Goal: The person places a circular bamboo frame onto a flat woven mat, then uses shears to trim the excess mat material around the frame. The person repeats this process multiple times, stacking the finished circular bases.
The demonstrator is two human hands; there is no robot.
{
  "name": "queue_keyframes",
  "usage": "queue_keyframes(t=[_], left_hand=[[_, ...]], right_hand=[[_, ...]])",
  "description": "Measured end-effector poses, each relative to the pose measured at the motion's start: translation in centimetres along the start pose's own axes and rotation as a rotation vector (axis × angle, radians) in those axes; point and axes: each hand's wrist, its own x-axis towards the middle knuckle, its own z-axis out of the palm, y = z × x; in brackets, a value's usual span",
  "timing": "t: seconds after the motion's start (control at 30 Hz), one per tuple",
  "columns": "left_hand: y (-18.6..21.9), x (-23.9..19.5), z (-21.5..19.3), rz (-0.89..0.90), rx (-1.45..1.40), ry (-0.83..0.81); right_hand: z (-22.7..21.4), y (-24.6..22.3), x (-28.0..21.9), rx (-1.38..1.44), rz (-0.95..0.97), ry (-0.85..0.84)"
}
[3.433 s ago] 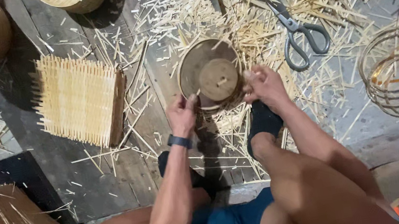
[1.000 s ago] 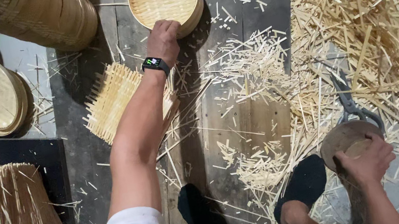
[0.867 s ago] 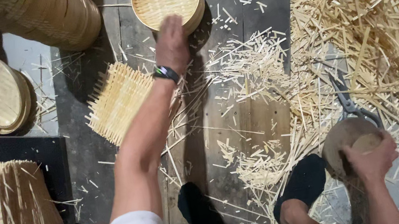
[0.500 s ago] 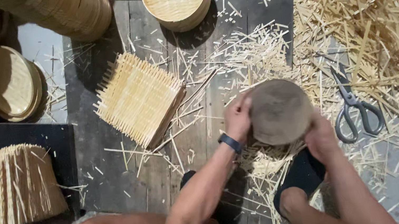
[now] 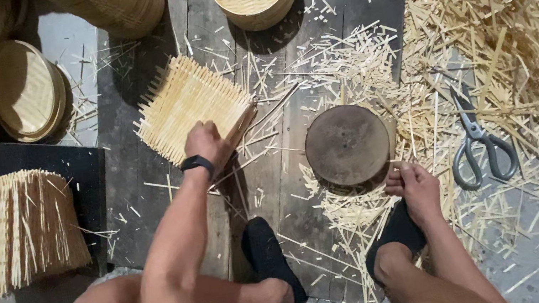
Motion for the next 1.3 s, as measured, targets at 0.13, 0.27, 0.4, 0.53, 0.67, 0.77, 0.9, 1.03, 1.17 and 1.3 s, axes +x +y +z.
queue_keyframes(t=[0.13, 0.27, 0.4, 0.53, 0.67, 0.77, 0.9, 1.03, 1.17, 1.3], left_hand=[[1.0, -1.7, -3.5, 0.054, -0.356, 0.253], [5.0, -5.4, -4.8, 0.436, -0.215, 1.012], [13.0, -12.0, 0.7, 0.858, -0.412, 0.721], [17.2, -16.4, 7.6, 1.128, -0.322, 0.363], [15.7, -15.5, 10.4, 1.127, -0.391, 0.146], [15.0, -11.9, 11.1, 0.531, -0.565, 0.1], [12.3, -4.4, 10.9, 0.04, -0.976, -0.113], [11.1, -2.1, 11.6, -0.012, -1.169, -0.393], [11.4, -2.7, 11.1, -0.01, -1.185, -0.377], [11.9, -3.1, 10.4, 0.0, -1.091, -0.308]], right_hand=[[-0.7, 0.8, 0.3, 0.012, -0.016, -0.006], [0.0, -0.7, -0.4, -0.002, -0.039, 0.025], [0.9, -3.5, -0.9, 0.371, -0.06, -0.095], [1.0, -5.2, 0.6, 0.446, -0.03, -0.214], [1.5, -3.8, 2.2, -0.143, -0.124, 0.039], [1.6, -3.0, 2.8, -0.146, -0.128, 0.052], [1.0, -2.8, 2.9, -0.14, -0.112, 0.05], [1.2, -3.1, 2.7, -0.108, -0.118, 0.038], [1.4, -3.2, 2.7, -0.081, -0.102, 0.048], [1.4, -2.6, 3.0, -0.101, -0.151, 0.076]])
